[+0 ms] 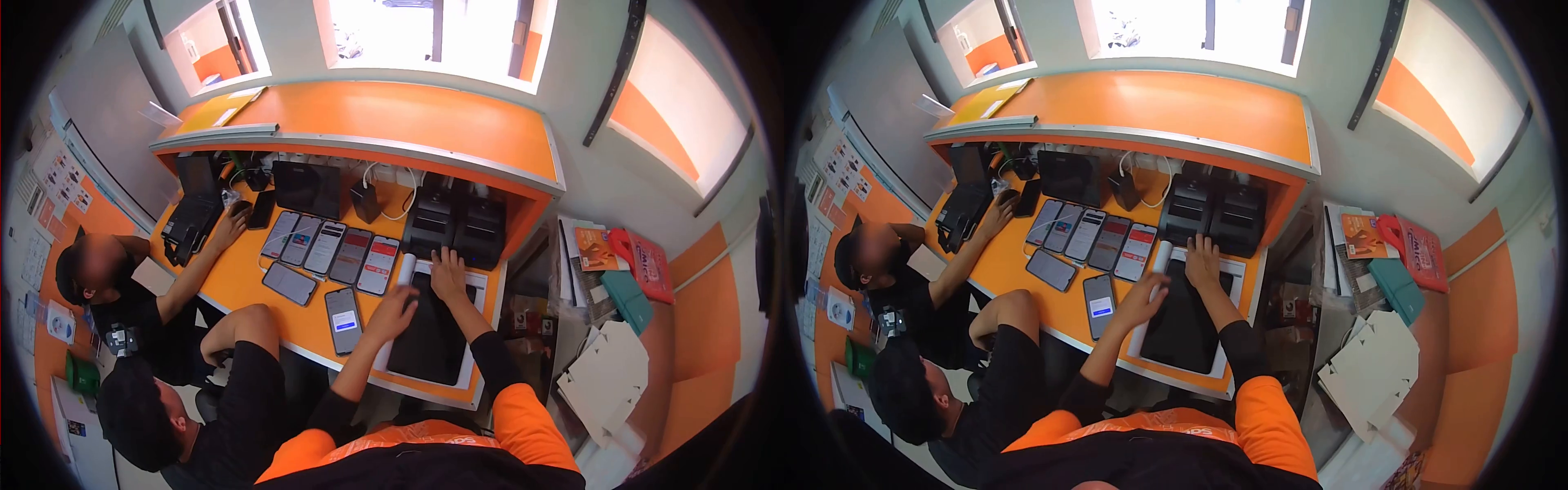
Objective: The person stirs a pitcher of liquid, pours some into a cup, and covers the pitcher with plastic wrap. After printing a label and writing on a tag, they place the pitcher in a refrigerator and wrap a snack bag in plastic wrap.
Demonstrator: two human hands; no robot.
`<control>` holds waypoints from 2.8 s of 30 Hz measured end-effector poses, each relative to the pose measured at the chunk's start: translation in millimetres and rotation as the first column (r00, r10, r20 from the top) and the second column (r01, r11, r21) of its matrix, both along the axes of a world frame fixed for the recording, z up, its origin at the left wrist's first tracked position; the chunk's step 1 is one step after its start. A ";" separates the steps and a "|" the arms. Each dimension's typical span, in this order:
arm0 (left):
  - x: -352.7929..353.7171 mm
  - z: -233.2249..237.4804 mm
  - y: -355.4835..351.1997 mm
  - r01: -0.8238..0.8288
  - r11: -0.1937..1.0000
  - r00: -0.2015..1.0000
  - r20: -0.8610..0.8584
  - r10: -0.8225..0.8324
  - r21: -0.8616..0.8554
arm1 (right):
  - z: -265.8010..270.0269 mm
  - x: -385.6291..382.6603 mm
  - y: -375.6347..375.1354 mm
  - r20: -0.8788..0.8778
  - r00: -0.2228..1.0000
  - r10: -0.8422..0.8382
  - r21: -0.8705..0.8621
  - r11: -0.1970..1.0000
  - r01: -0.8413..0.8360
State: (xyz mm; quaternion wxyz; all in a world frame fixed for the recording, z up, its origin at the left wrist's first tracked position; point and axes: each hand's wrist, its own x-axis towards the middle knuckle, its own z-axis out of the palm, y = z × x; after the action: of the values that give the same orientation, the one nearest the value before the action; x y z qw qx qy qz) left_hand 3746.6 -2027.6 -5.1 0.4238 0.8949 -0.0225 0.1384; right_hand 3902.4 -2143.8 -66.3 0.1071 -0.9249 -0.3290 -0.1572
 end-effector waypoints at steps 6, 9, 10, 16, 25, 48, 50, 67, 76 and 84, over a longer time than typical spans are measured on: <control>103.4 -27.8 13.1 -0.247 0.913 0.965 0.167 0.202 0.325 | 5.1 2.0 3.5 -0.041 0.999 0.022 -0.016 1.000 -0.023; 127.8 -30.6 18.8 -0.314 0.818 0.949 0.156 0.273 0.482 | 4.2 3.3 2.9 -0.010 1.000 0.028 -0.024 0.999 -0.028; 132.0 -35.1 21.1 -0.308 0.818 0.950 0.119 0.287 0.486 | 3.3 3.4 1.8 0.008 1.000 0.029 -0.031 0.999 -0.029; 134.9 -44.3 21.6 -0.337 0.639 0.933 0.154 0.325 0.692 | 5.0 4.3 -3.7 0.014 0.998 0.057 0.001 0.998 -0.057; 134.3 -45.3 29.9 -0.203 0.605 0.966 0.055 0.253 0.770 | 55.9 61.7 29.4 -0.032 0.999 0.043 0.314 0.949 -0.031; 130.1 -41.5 39.3 -0.158 0.653 0.981 0.043 0.189 0.741 | 54.4 80.9 33.8 -0.091 0.962 0.257 0.062 0.966 -0.252; 128.4 -38.3 37.2 -0.153 0.666 0.980 0.026 0.196 0.730 | 57.0 79.9 30.7 -0.047 0.969 0.243 0.036 0.970 -0.242; 138.2 -74.1 52.5 -0.177 0.828 0.973 0.221 0.066 0.532 | 22.2 74.4 5.0 -0.028 0.996 0.090 -0.058 0.994 -0.092; 122.1 -37.0 -4.1 0.335 0.927 0.940 -0.129 -0.316 0.170 | 23.6 -95.7 -182.2 -0.495 0.839 0.226 0.504 0.861 0.066; -75.0 11.7 -256.3 0.645 0.207 0.013 -0.260 -0.965 -0.736 | 63.3 -335.5 -329.2 -0.652 0.741 0.157 0.667 0.583 0.464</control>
State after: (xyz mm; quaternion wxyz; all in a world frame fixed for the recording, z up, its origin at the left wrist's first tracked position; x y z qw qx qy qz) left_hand 3671.5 -2283.9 6.6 0.5685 0.5565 -0.3565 -0.4899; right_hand 3566.8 -2473.0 -3.0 0.6008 -0.7950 -0.0755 0.0353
